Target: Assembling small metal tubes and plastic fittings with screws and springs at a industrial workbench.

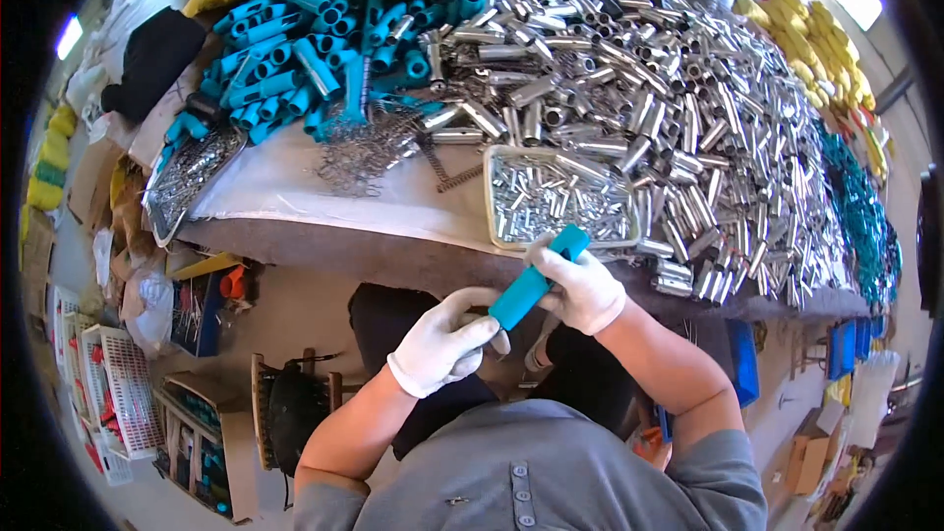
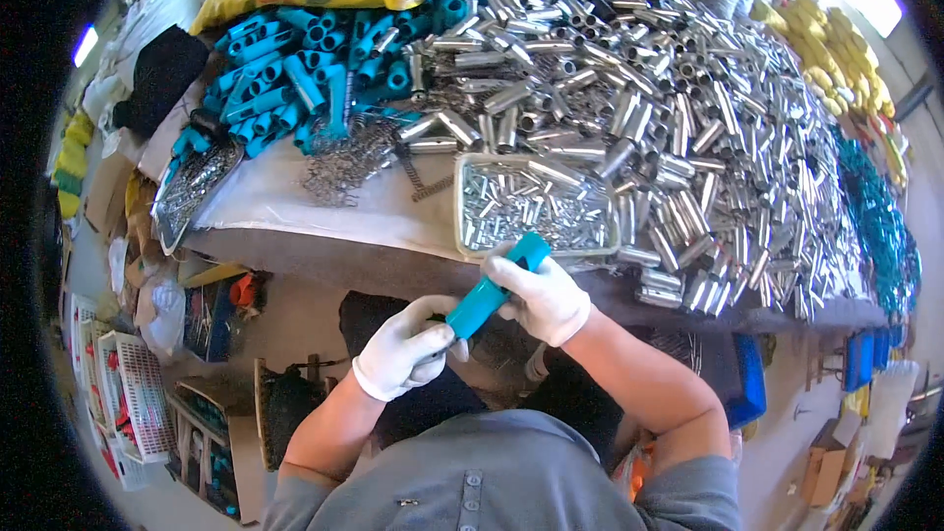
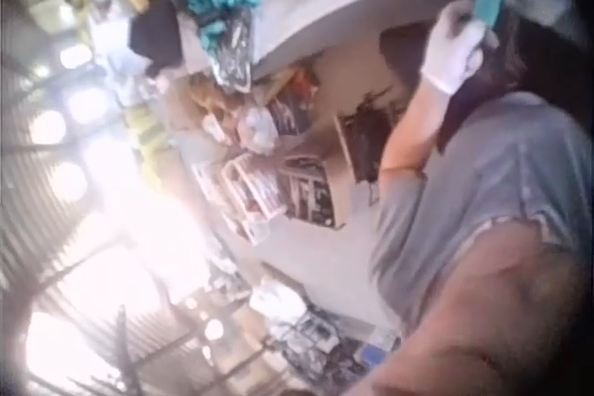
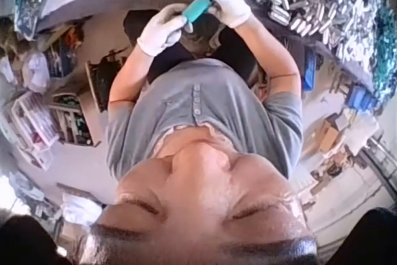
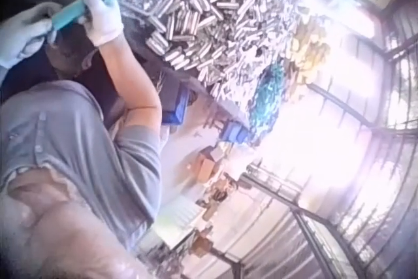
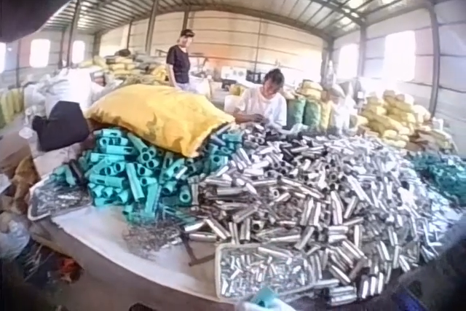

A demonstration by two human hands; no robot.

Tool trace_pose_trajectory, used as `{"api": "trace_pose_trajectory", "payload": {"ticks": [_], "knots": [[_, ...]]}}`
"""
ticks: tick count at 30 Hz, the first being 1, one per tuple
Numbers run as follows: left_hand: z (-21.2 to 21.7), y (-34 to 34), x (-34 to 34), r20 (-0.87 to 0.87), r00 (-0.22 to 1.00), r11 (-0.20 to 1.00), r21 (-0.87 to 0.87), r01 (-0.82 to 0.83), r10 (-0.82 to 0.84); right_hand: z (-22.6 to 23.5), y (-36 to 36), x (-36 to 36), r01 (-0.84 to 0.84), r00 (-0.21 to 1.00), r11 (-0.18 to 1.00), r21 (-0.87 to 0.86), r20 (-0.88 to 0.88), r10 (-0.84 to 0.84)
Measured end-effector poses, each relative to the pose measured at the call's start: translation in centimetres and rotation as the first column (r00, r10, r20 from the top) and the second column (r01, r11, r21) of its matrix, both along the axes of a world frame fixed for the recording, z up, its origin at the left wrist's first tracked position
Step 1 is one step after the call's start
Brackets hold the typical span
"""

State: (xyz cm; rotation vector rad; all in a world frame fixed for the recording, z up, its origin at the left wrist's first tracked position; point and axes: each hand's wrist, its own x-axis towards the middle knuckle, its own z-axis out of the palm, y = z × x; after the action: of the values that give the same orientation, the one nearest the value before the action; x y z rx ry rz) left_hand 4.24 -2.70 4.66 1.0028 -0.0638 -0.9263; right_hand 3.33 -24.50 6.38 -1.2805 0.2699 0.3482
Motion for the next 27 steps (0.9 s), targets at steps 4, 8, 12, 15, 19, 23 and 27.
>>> {"api": "trace_pose_trajectory", "payload": {"ticks": [4,8,12,15,19,23,27], "knots": [[-1.1,0.3,-0.6,-0.012,0.993,0.993,-0.012,0.121,-0.121,0.8,-3.2,-1.5,-0.023,0.974,0.999,-0.028,0.224,0.029],[-0.3,0.1,-0.8,-0.02,0.98,0.979,0.032,0.199,-0.198,2.4,-4.3,-1.6,0.013,0.764,0.696,-0.718,0.456,0.457],[-0.1,-0.6,-0.5,-0.085,0.968,0.971,-0.018,0.237,-0.238,2.7,-3.6,-2.7,-0.1,0.912,0.801,-0.59,0.267,0.31],[0.2,-1.0,-0.3,-0.187,0.962,0.979,0.003,0.203,-0.199,3.0,-3.6,-3.1,-0.175,0.959,0.833,-0.526,0.1,0.264],[0.1,-1.0,-0.9,-0.005,0.969,0.958,0.152,0.244,-0.247,2.6,-3.3,-3.1,-0.12,0.884,0.79,-0.601,0.298,0.361],[0.7,-0.6,-1.0,0.063,0.963,0.952,0.182,0.246,-0.261,2.7,-3.7,-3.3,-0.202,0.879,0.738,-0.643,0.214,0.427],[0.3,-1.5,-1.3,-0.133,0.956,0.954,0.113,0.277,-0.262,0.9,-2.0,-4.5,-0.207,0.878,0.755,-0.622,0.223,0.424]]}}
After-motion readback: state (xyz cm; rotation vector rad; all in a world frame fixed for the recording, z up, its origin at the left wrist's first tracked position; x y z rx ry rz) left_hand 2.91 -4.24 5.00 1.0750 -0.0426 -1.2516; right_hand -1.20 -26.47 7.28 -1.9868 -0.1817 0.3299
